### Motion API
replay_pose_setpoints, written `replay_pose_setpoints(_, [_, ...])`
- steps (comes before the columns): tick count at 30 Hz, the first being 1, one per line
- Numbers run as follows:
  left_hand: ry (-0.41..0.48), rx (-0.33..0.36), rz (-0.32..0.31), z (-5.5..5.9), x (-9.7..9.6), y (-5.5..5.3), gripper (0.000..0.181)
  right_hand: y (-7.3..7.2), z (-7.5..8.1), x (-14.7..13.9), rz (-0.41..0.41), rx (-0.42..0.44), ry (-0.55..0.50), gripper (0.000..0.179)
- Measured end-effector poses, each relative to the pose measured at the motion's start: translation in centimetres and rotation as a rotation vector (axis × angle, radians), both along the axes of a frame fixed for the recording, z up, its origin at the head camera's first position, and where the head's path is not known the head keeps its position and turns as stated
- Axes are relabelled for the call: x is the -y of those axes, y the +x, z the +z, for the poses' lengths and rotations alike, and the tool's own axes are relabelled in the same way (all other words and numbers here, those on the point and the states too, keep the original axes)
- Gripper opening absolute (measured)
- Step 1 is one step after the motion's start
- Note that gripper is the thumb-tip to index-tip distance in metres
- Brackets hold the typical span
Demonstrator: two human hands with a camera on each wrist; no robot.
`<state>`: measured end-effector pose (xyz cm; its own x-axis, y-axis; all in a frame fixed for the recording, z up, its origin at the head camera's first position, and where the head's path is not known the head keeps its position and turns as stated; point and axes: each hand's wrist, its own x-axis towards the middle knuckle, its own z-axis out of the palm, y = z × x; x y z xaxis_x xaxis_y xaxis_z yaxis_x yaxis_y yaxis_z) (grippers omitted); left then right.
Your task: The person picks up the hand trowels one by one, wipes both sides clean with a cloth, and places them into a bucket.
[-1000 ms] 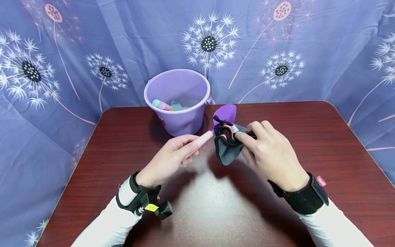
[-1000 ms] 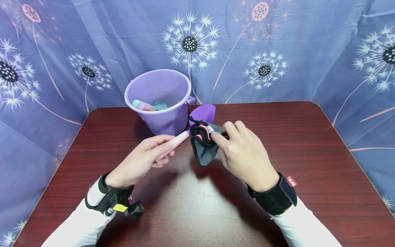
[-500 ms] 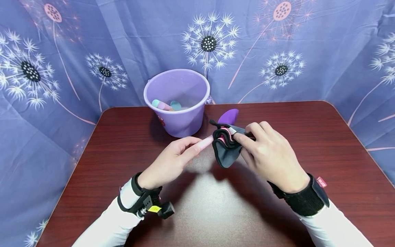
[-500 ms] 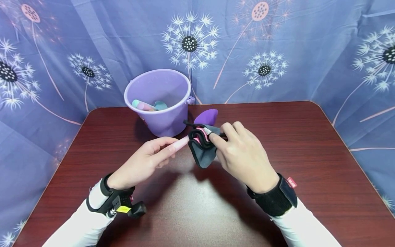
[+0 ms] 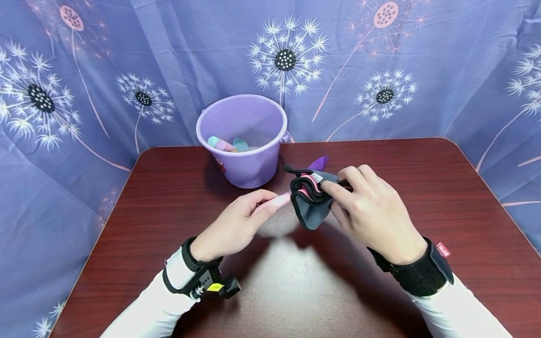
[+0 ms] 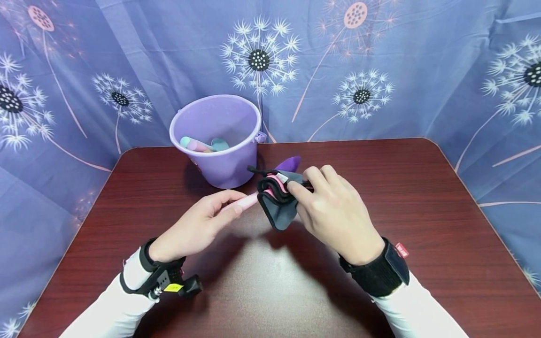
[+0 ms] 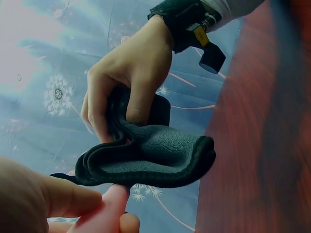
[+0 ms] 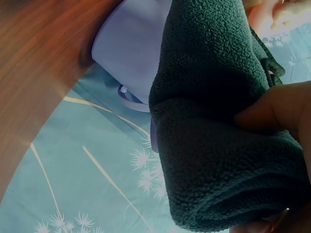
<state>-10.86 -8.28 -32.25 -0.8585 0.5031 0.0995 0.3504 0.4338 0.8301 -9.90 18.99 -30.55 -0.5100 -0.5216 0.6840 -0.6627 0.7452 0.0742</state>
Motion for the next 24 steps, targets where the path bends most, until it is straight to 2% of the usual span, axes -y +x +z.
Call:
replay_pose_setpoints(17, [-0.072, -0.074, -0.04, 0.2, 0.7, 0.0, 0.014, -0.1, 0.2, -0.2, -0.023, -0.022, -0.018, 0.033])
replay_pose_setpoints(24, [-0.053, -0.018, -0.035, 0.7, 1.1, -0.2, 0.016, -0.1, 0.4, -0.2, -0.029, -0.058, -0.032, 0.034])
